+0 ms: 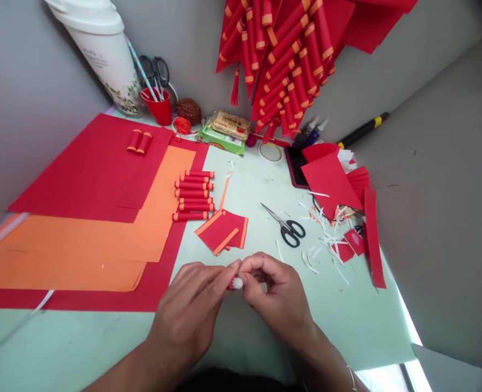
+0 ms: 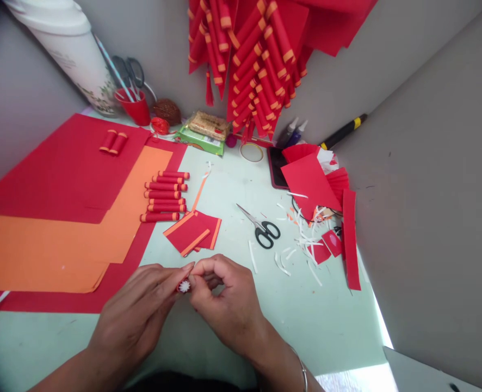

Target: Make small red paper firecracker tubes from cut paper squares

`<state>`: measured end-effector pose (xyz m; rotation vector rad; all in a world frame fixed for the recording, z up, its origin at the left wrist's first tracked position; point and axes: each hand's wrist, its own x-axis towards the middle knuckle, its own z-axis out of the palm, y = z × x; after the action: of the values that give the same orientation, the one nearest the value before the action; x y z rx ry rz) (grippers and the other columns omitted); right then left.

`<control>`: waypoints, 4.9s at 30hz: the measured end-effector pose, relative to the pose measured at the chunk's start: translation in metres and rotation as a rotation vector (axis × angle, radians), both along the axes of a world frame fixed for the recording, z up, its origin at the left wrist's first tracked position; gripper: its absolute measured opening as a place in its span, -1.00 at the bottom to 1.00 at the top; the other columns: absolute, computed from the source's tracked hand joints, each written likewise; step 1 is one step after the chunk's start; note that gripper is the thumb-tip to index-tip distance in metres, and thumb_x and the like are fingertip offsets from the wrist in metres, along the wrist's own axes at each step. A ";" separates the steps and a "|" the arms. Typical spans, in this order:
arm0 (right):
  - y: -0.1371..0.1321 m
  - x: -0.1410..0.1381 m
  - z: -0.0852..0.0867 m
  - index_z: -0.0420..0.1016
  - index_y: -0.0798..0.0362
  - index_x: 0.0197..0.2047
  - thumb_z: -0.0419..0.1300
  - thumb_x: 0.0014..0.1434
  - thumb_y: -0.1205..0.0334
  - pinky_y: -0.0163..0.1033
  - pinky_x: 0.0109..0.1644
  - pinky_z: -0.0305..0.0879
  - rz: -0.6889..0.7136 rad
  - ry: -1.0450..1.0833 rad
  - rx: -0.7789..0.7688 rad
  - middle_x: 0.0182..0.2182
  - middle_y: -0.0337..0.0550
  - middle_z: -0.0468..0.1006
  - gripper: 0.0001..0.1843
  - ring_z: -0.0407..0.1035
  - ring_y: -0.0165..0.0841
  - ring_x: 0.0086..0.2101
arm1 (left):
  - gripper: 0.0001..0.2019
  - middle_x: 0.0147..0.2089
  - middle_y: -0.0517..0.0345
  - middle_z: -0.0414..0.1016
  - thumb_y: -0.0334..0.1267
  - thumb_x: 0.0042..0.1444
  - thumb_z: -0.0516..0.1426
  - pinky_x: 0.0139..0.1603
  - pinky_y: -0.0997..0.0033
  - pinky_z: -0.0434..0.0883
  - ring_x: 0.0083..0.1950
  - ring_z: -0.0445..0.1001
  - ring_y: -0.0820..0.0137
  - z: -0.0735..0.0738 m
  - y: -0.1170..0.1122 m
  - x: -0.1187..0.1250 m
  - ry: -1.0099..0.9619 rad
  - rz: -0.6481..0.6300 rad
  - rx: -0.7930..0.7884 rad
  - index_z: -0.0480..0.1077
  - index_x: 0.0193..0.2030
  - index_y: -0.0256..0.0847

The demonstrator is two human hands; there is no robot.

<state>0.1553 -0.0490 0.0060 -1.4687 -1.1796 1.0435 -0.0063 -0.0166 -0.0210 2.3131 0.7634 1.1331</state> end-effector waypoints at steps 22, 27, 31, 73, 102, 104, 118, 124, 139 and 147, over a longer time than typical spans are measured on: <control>-0.004 -0.002 -0.003 0.49 0.02 -0.41 0.19 0.06 0.43 -0.40 -0.36 0.37 -0.007 -0.060 0.081 -0.48 -0.32 0.51 -0.88 0.39 -0.48 -0.49 | -0.62 0.00 0.17 0.59 -0.42 0.31 0.09 -0.07 0.57 0.47 -0.07 0.56 0.44 0.008 -0.002 -0.003 -0.003 0.016 -0.412 0.40 0.19 0.05; -0.004 -0.003 -0.003 0.49 0.03 -0.41 0.20 0.08 0.40 -0.37 -0.35 0.39 -0.013 -0.031 0.076 -0.48 -0.29 0.52 -0.91 0.42 -0.46 -0.48 | -0.61 -0.01 0.20 0.61 -0.41 0.28 0.11 -0.07 0.63 0.46 -0.08 0.58 0.46 0.011 -0.001 -0.004 -0.029 0.026 -0.503 0.44 0.16 0.11; -0.004 -0.003 -0.003 0.47 0.03 -0.40 0.20 0.09 0.41 -0.32 -0.32 0.41 -0.013 0.074 0.036 -0.46 -0.25 0.57 -0.90 0.46 -0.41 -0.44 | -0.62 -0.02 0.20 0.60 -0.39 0.29 0.12 -0.09 0.65 0.46 -0.11 0.58 0.47 0.010 -0.002 -0.004 -0.032 0.038 -0.523 0.44 0.16 0.12; -0.008 -0.011 -0.004 0.23 0.00 -0.48 0.02 -0.05 0.40 -0.33 -0.43 0.18 0.216 -0.098 -0.078 -0.55 -0.27 0.41 -0.90 0.26 -0.41 -0.52 | -0.82 -0.34 0.26 0.63 -0.11 0.20 0.17 -0.26 0.45 0.51 -0.28 0.59 0.28 0.014 0.005 -0.015 -0.148 0.261 -0.815 0.57 -0.11 0.04; -0.009 -0.018 -0.028 0.50 0.03 -0.35 0.43 -0.02 -0.06 -0.31 -0.41 0.23 0.243 -0.373 -0.049 -0.48 -0.23 0.53 -0.64 0.36 -0.38 -0.51 | -0.63 -0.12 0.06 0.68 -0.15 0.08 0.32 0.02 0.22 0.50 -0.06 0.61 0.20 0.005 0.008 -0.013 -0.574 0.321 -1.326 0.54 0.04 -0.15; -0.010 -0.019 -0.028 0.48 0.03 -0.37 0.36 0.08 -0.05 -0.31 -0.40 0.24 0.230 -0.406 0.006 -0.49 -0.22 0.52 -0.68 0.37 -0.38 -0.50 | -0.66 -0.13 0.15 0.68 -0.16 0.09 0.33 0.02 0.34 0.48 -0.07 0.61 0.29 0.003 0.006 -0.011 -0.605 0.305 -1.336 0.54 0.03 -0.08; -0.014 -0.021 -0.018 0.35 0.01 -0.46 0.11 0.28 0.15 -0.23 -0.50 0.06 0.186 -0.738 0.308 -0.56 -0.16 0.48 -0.73 0.31 -0.35 -0.54 | -0.84 -0.29 0.23 0.65 -0.24 0.08 0.35 -0.21 0.58 0.51 -0.28 0.57 0.47 0.007 0.007 -0.003 -0.763 0.158 -1.500 0.55 -0.19 -0.10; -0.015 -0.022 -0.015 0.31 -0.01 -0.46 0.14 0.25 0.20 -0.20 -0.51 0.03 0.206 -0.709 0.334 -0.57 -0.16 0.46 -0.76 0.31 -0.33 -0.54 | -0.81 -0.31 0.19 0.62 -0.29 0.10 0.33 -0.26 0.56 0.51 -0.33 0.56 0.48 0.009 0.006 -0.005 -0.820 0.132 -1.533 0.53 -0.13 -0.11; -0.014 -0.023 -0.012 0.24 -0.04 -0.46 0.17 0.18 0.28 -0.21 -0.52 0.09 0.197 -0.577 0.395 -0.60 -0.22 0.43 -0.79 0.29 -0.35 -0.57 | -0.92 -0.33 0.11 0.59 -0.26 0.17 0.26 -0.25 0.50 0.49 -0.32 0.50 0.42 0.021 0.007 -0.007 -0.760 -0.083 -1.612 0.56 -0.22 -0.19; -0.013 -0.026 -0.016 0.20 -0.04 -0.47 0.13 0.17 0.27 -0.27 -0.56 0.07 0.125 -0.480 0.502 -0.63 -0.32 0.30 -0.79 0.23 -0.41 -0.61 | -0.92 -0.32 0.13 0.54 -0.25 0.14 0.28 -0.21 0.47 0.49 -0.28 0.48 0.39 0.028 0.007 -0.009 -0.768 -0.154 -1.620 0.56 -0.26 -0.19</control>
<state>0.1296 -0.0620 -0.0105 -1.2784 -1.7419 0.4186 -0.0150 -0.0091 0.0065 0.5132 0.6952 0.6855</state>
